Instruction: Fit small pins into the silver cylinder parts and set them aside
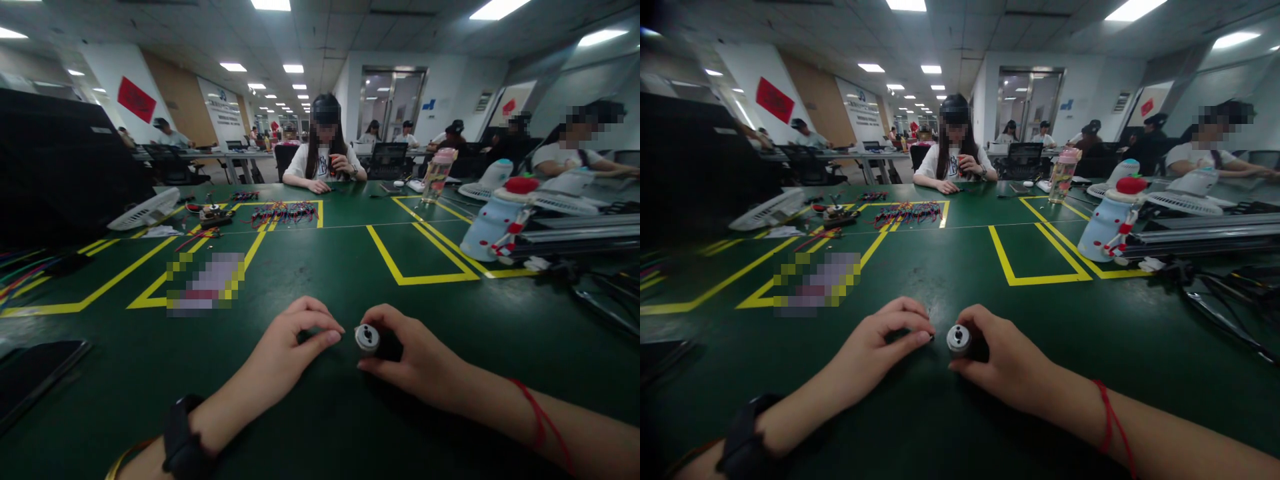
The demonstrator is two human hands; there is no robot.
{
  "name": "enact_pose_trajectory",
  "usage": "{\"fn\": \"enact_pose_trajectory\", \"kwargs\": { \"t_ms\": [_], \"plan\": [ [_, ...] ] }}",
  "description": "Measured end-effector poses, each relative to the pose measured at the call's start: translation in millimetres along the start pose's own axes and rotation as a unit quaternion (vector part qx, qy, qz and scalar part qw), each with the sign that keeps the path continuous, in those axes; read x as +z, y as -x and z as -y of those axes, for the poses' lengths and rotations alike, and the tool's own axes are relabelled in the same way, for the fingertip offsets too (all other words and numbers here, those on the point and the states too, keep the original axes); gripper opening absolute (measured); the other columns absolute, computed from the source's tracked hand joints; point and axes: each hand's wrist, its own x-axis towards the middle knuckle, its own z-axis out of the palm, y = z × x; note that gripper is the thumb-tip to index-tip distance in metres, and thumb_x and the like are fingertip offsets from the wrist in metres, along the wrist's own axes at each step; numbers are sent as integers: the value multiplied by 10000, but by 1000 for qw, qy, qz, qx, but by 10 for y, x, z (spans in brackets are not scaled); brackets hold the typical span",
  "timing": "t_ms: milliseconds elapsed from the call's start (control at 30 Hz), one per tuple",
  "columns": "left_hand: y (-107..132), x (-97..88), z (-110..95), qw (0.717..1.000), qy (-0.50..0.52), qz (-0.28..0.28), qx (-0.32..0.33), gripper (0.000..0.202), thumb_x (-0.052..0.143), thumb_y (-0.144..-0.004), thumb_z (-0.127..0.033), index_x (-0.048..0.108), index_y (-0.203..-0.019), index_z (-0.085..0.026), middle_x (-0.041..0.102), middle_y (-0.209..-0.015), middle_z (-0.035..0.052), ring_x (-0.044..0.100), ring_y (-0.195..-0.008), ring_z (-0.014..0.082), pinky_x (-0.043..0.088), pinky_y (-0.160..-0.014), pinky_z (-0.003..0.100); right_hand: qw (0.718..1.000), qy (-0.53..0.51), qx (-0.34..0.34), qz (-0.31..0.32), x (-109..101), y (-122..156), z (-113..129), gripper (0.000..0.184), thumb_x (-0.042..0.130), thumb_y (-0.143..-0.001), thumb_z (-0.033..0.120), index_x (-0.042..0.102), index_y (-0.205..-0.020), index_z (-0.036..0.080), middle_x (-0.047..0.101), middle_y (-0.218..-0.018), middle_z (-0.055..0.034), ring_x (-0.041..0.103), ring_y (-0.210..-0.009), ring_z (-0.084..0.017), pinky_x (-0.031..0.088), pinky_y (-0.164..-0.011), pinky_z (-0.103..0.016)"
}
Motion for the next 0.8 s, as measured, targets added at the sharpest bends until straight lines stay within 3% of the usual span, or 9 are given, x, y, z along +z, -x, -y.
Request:
{"fn": "enact_pose_trajectory", "kwargs": {
  "t_ms": [233, 367, 467, 633, 800],
  "plan": [
    [3, 132, 210, 983, -173, 64, 22, 113, 691, -794, -373, 768, -874, -393, 633, -1053, 17, 543, -1005, 257, 398, -855, 433, 1000, 3, -9, 2, -51, 4, -55, 426, 690, -735, 356, 492, -1081, 205, 605, -994, -15, 571, -868, -115, 463, -758, -257],
    [-23, 62, 155, 992, -115, 59, 11, 200, 679, -804, -363, 745, -992, -375, 638, -1069, 24, 569, -1016, 238, 427, -880, 405, 1000, 1, -14, -6, -20, 4, -72, 430, 688, -735, 354, 495, -1090, 206, 609, -1003, -24, 582, -881, -121, 481, -773, -263],
    [-4, -157, 151, 998, -39, 5, -47, 256, 574, -873, -372, 710, -1080, -308, 656, -1067, 35, 610, -980, 214, 460, -880, 367, 999, 6, -15, -44, -95, 47, -108, 412, 683, -742, 366, 505, -1078, 208, 612, -1040, -38, 595, -930, -137, 498, -827, -284],
    [177, -623, 436, 978, 59, -115, -162, 302, 531, -890, -403, 662, -1091, -220, 676, -938, 36, 645, -821, 196, 511, -786, 339, 974, 49, 65, -211, -617, 289, -376, 478, 669, -747, 433, 485, -1103, 173, 623, -1061, -125, 633, -924, -197, 524, -800, -318],
    [316, -754, 710, 947, 157, -217, -179, 265, 599, -844, -379, 653, -1019, -189, 652, -822, 12, 626, -725, 166, 528, -701, 304, 886, 243, 217, -331, -1385, 727, -1034, 563, 631, -728, 542, 510, -1147, 185, 622, -1051, -156, 637, -826, -237, 506, -689, -338]
  ]
}}
